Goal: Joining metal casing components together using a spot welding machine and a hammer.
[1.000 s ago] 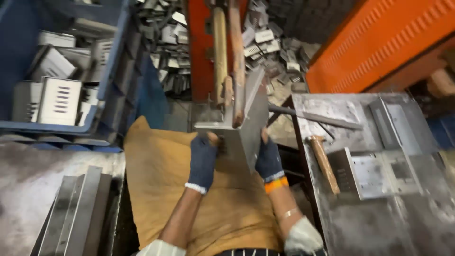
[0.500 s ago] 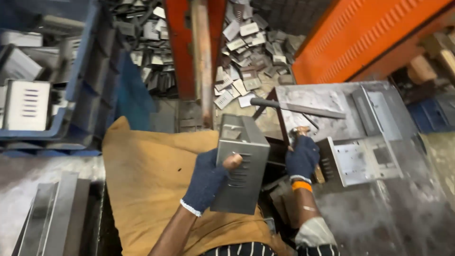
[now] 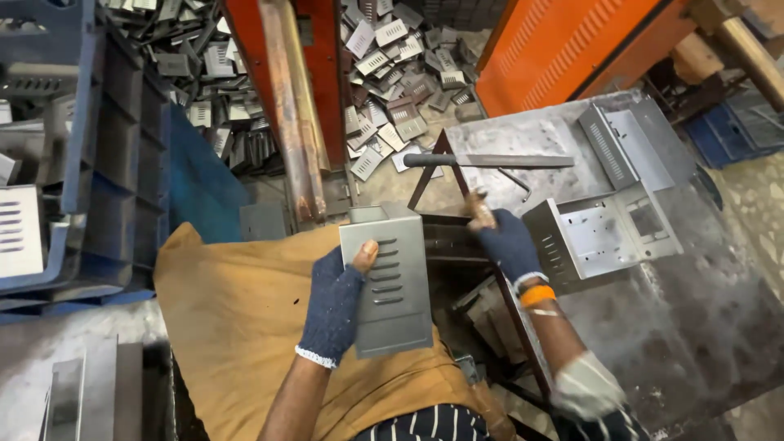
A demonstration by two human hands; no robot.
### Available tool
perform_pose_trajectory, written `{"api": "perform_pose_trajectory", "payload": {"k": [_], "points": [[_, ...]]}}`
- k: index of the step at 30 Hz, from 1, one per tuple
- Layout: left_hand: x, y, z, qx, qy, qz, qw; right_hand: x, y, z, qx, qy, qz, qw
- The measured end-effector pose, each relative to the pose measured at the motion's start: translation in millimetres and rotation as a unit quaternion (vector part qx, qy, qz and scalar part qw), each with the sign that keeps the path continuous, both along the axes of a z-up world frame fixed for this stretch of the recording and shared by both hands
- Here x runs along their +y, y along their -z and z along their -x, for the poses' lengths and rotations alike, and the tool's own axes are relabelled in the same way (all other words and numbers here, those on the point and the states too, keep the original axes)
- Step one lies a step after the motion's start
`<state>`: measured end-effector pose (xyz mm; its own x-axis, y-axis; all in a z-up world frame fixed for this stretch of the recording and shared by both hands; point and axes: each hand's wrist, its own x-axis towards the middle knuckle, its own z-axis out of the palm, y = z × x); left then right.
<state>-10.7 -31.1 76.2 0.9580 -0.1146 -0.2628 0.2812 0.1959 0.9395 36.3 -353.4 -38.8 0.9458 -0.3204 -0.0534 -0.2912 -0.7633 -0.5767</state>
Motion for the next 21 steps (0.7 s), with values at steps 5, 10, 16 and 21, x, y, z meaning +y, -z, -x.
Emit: {"api": "perform_pose_trajectory", "payload": {"k": [5,10,16,21], "points": [[-6.5,0.8,-8.5,-0.017,0.001,-0.002,1.000,83.0,-166.1,54.6,-0.096,-0.095,-0.007,0.991],[-10.2,-3.3,-13.5,-0.010,-0.006,0.022,1.000,106.3,-208.3,73.2,-0.320,-0.151,0.088,0.931],[-15.4,-1.6,-11.3,0.002,0.003,0.068,0.998,105.8,-211.8,65.7,-0.191,-0.154,0.135,0.960],[-13.1,6.0,-12.5,-0.012,-0.004,0.046,0.999,87.1,-182.7,69.6,-0.286,-0.124,0.017,0.950]]}}
